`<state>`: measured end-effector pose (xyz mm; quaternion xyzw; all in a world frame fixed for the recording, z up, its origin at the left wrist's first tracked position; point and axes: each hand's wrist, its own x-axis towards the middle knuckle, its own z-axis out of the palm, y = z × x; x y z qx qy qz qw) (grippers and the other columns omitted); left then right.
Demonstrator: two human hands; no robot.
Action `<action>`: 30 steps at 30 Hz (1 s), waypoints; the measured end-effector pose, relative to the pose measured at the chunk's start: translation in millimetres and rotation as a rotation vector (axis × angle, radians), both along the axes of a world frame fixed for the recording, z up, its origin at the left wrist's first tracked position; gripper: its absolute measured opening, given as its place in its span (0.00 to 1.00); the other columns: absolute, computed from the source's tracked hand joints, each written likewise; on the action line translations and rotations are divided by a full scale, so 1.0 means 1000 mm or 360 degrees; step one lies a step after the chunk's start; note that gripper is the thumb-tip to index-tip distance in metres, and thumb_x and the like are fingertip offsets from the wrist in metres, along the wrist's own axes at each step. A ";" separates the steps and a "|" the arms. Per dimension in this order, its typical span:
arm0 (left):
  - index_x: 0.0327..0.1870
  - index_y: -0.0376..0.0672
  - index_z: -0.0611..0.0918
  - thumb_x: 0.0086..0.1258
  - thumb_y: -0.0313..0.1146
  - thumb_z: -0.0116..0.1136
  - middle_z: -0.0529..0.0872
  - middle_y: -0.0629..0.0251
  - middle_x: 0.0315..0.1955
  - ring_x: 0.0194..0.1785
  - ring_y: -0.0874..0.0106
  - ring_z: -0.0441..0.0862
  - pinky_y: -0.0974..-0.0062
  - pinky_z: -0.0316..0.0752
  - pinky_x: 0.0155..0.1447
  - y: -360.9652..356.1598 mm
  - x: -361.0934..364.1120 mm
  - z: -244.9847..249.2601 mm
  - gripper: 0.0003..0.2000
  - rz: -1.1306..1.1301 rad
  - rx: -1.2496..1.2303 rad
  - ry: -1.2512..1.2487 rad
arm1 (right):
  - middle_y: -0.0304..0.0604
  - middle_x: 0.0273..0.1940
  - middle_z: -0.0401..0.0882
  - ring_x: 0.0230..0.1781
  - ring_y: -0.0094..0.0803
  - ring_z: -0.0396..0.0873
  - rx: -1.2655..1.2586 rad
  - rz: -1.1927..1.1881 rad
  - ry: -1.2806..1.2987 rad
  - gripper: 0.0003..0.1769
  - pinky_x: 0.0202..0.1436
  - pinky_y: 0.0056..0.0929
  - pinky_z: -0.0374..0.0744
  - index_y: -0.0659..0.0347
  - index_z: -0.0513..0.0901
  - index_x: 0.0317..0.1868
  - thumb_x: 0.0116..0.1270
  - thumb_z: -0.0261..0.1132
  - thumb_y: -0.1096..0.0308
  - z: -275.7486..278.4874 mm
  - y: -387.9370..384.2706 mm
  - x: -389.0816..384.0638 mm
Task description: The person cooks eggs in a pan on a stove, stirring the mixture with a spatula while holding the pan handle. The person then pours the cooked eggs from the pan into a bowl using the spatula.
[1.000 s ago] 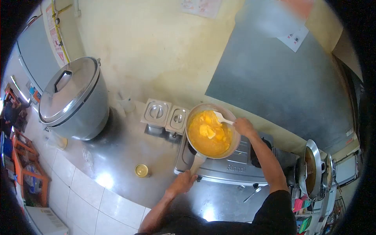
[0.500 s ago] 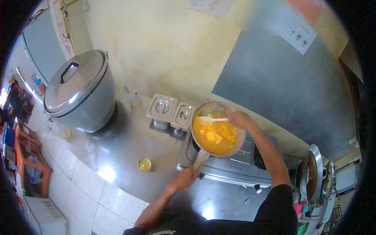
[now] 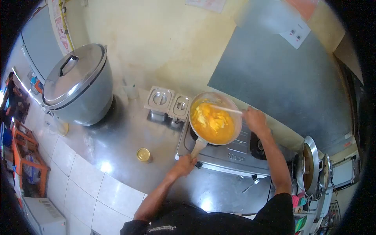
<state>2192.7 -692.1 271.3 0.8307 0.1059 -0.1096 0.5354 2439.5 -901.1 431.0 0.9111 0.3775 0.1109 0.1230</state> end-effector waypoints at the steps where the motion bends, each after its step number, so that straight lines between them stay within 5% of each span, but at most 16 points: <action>1: 0.38 0.27 0.75 0.74 0.44 0.49 0.80 0.45 0.19 0.17 0.58 0.80 0.57 0.75 0.27 -0.001 -0.001 0.002 0.21 0.0044 -0.0037 0.0022 | 0.50 0.35 0.80 0.36 0.49 0.83 -0.0002 -0.0010 -0.0003 0.10 0.39 0.46 0.80 0.57 0.85 0.40 0.65 0.59 0.63 0.002 -0.006 0.006; 7: 0.38 0.29 0.76 0.75 0.45 0.47 0.80 0.48 0.19 0.17 0.61 0.79 0.59 0.74 0.25 -0.004 -0.002 0.001 0.22 0.0159 -0.0157 0.0060 | 0.52 0.34 0.84 0.37 0.50 0.84 -0.0291 -0.0395 -0.0047 0.11 0.41 0.44 0.82 0.63 0.86 0.36 0.64 0.59 0.66 -0.021 -0.018 0.025; 19: 0.38 0.28 0.76 0.76 0.46 0.47 0.80 0.45 0.19 0.19 0.56 0.81 0.60 0.75 0.25 -0.012 -0.004 0.014 0.22 0.0254 -0.0161 0.0017 | 0.60 0.40 0.83 0.43 0.56 0.82 -0.0394 -0.0573 0.0762 0.15 0.48 0.50 0.80 0.67 0.85 0.38 0.63 0.59 0.64 -0.029 -0.045 -0.008; 25: 0.35 0.26 0.76 0.76 0.44 0.47 0.80 0.46 0.17 0.16 0.57 0.80 0.61 0.75 0.22 -0.011 -0.004 0.015 0.23 0.0251 -0.0166 -0.0008 | 0.58 0.34 0.84 0.36 0.51 0.83 -0.0488 -0.0417 0.1025 0.17 0.46 0.46 0.79 0.64 0.86 0.35 0.62 0.58 0.58 -0.030 -0.045 0.000; 30: 0.38 0.30 0.76 0.76 0.48 0.47 0.78 0.53 0.16 0.16 0.63 0.78 0.64 0.73 0.21 -0.013 -0.003 0.012 0.23 0.0217 -0.0253 0.0201 | 0.49 0.22 0.81 0.22 0.38 0.80 -0.0175 -0.0552 0.1340 0.20 0.33 0.40 0.77 0.66 0.85 0.30 0.61 0.59 0.55 -0.038 -0.048 -0.011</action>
